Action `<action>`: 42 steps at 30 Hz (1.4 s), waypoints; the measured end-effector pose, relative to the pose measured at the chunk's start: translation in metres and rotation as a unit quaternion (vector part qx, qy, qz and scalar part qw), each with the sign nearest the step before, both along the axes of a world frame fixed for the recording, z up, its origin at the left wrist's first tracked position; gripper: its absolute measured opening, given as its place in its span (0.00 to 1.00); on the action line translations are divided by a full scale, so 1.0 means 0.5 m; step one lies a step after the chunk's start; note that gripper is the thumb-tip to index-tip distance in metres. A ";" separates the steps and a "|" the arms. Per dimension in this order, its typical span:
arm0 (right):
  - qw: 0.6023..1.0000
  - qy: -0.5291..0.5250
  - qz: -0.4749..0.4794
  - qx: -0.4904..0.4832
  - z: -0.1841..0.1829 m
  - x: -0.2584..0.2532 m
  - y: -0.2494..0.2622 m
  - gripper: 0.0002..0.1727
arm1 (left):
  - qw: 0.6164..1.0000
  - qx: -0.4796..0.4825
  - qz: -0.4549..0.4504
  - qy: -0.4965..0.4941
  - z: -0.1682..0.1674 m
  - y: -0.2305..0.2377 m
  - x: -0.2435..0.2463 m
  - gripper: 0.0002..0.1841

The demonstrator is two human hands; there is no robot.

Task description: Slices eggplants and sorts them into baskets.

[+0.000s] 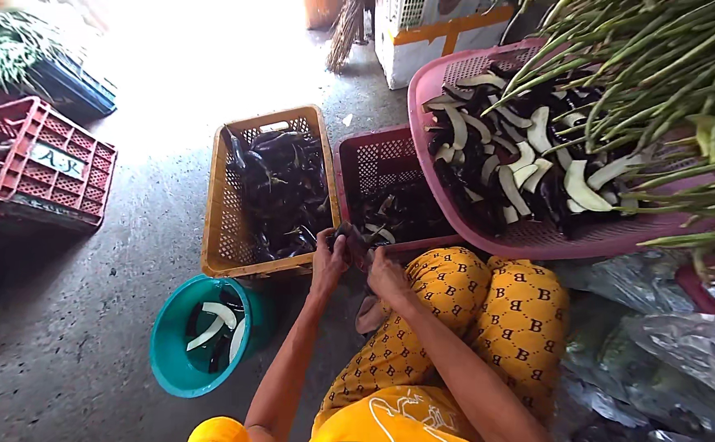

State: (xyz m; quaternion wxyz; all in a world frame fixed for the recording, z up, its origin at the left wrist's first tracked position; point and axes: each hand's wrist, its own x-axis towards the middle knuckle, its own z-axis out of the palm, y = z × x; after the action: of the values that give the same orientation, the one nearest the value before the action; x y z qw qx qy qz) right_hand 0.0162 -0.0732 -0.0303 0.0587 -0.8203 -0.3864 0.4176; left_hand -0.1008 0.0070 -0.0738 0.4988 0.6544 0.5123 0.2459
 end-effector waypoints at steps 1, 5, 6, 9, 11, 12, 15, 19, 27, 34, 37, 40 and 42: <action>0.997 0.021 -0.055 0.045 0.005 0.019 0.008 0.31 | 0.994 -0.051 -0.022 -0.093 0.003 0.005 -0.006 0.19; 0.895 0.260 -0.262 0.249 0.006 0.064 0.028 0.23 | 0.941 -0.192 -0.115 -0.255 0.009 0.017 -0.031 0.17; 0.842 0.348 -0.314 0.266 0.007 0.067 0.030 0.19 | 0.936 -0.204 -0.126 -0.258 0.010 0.017 -0.032 0.16; 0.770 0.480 -0.343 0.242 0.002 0.080 0.027 0.25 | 0.928 -0.242 -0.143 -0.243 0.022 0.015 -0.028 0.16; 0.802 0.466 -0.288 0.240 -0.003 0.081 0.022 0.17 | 0.917 -0.268 -0.150 -0.254 0.033 0.013 -0.028 0.20; 0.808 0.452 -0.288 0.245 -0.005 0.078 0.020 0.14 | 0.907 -0.281 -0.150 -0.277 0.037 0.012 -0.030 0.25; 0.773 0.455 -0.361 0.257 -0.010 0.078 0.022 0.10 | 0.857 -0.317 -0.085 -0.398 0.043 0.007 -0.031 0.44; 0.713 0.500 -0.414 0.263 -0.008 0.073 0.027 0.12 | 0.891 -0.183 -0.069 -0.409 0.003 -0.006 0.001 0.38; 0.941 0.056 -0.104 0.316 -0.011 -0.001 -0.026 0.25 | 0.819 -0.258 0.206 -0.470 0.046 0.078 0.114 0.24; 0.868 -0.126 -0.034 0.479 -0.062 -0.048 -0.033 0.18 | 0.794 -0.303 0.224 -0.477 0.069 0.107 0.133 0.32; 0.868 -0.133 -0.024 0.479 -0.064 -0.046 -0.033 0.18 | 0.803 -0.298 0.232 -0.460 0.077 0.101 0.142 0.31; 0.871 -0.142 -0.022 0.470 -0.064 -0.047 -0.033 0.17 | 0.807 -0.299 0.234 -0.451 0.080 0.097 0.147 0.30; 0.874 -0.146 -0.019 0.463 -0.065 -0.047 -0.033 0.17 | 0.807 -0.301 0.243 -0.446 0.078 0.099 0.147 0.29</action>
State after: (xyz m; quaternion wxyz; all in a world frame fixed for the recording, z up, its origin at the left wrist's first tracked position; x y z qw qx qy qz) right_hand -0.0072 -0.0895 -0.0627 0.3824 -0.7582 -0.5241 0.0654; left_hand -0.0272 0.0566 -0.0349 0.7682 0.1432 0.4241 0.4576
